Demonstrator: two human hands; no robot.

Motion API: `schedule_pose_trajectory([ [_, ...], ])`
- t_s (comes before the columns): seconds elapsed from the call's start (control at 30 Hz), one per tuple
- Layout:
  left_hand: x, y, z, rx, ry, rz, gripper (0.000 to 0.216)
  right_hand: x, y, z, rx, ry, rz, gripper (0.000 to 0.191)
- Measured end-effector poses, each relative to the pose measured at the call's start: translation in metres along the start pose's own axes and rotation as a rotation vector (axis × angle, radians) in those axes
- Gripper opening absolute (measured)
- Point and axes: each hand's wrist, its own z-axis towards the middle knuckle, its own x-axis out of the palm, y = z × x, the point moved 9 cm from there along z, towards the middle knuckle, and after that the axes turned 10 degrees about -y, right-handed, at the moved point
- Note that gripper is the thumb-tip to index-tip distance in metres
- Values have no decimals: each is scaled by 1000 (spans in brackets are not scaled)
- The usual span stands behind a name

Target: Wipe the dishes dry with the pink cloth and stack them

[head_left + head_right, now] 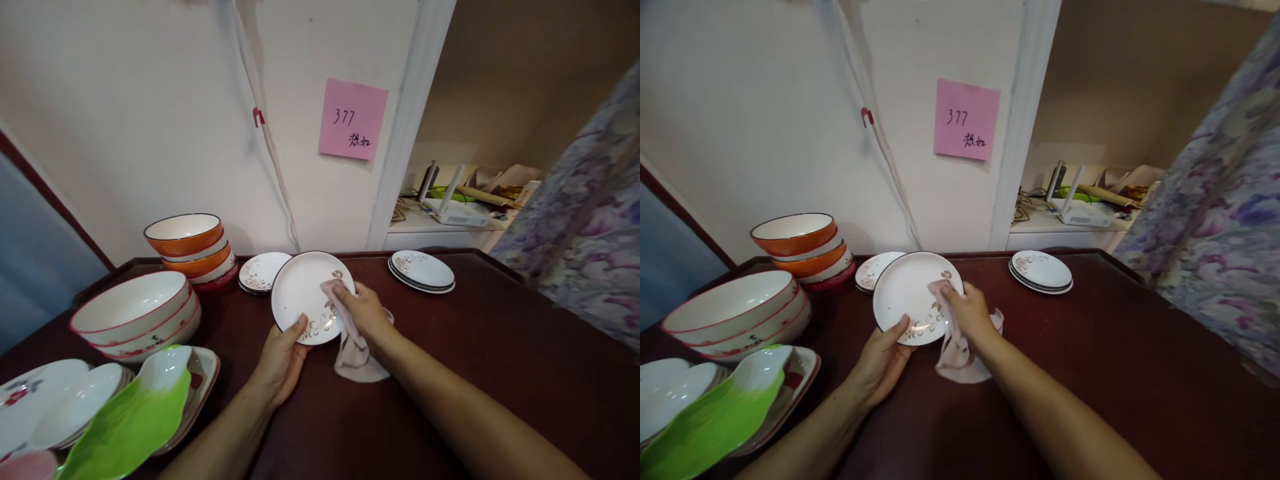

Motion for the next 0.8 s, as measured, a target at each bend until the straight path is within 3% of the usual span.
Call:
schedule_pose_trajectory([
  [0.13, -1, -7, 2, 45, 26, -52, 55, 21, -10, -15, 77, 108, 156, 48],
  [0.3, 1, 1, 1, -60, 127, -91, 51, 1, 14, 1, 59, 316, 82, 45],
  [0.43, -1, 15, -1, -216, 71, -93, 51, -10, 16, 6, 79, 486, -49, 41],
  [0.5, -1, 19, -1, -253, 35, -76, 50, -11, 16, 9, 58, 504, -129, 38],
  [0.57, -3, 17, 0, -231, -10, -70, 48, -22, 25, 21, -33, 376, -206, 35],
  [0.63, -4, 13, 2, -188, -48, -76, 47, -47, 47, 36, -158, 101, -192, 35],
  [0.73, -7, 9, 5, -138, -70, -85, 46, -100, 84, 38, -315, -384, 123, 36],
  [0.8, -8, 9, 6, -126, -74, -82, 46, -117, 96, 25, -381, -539, 398, 36],
])
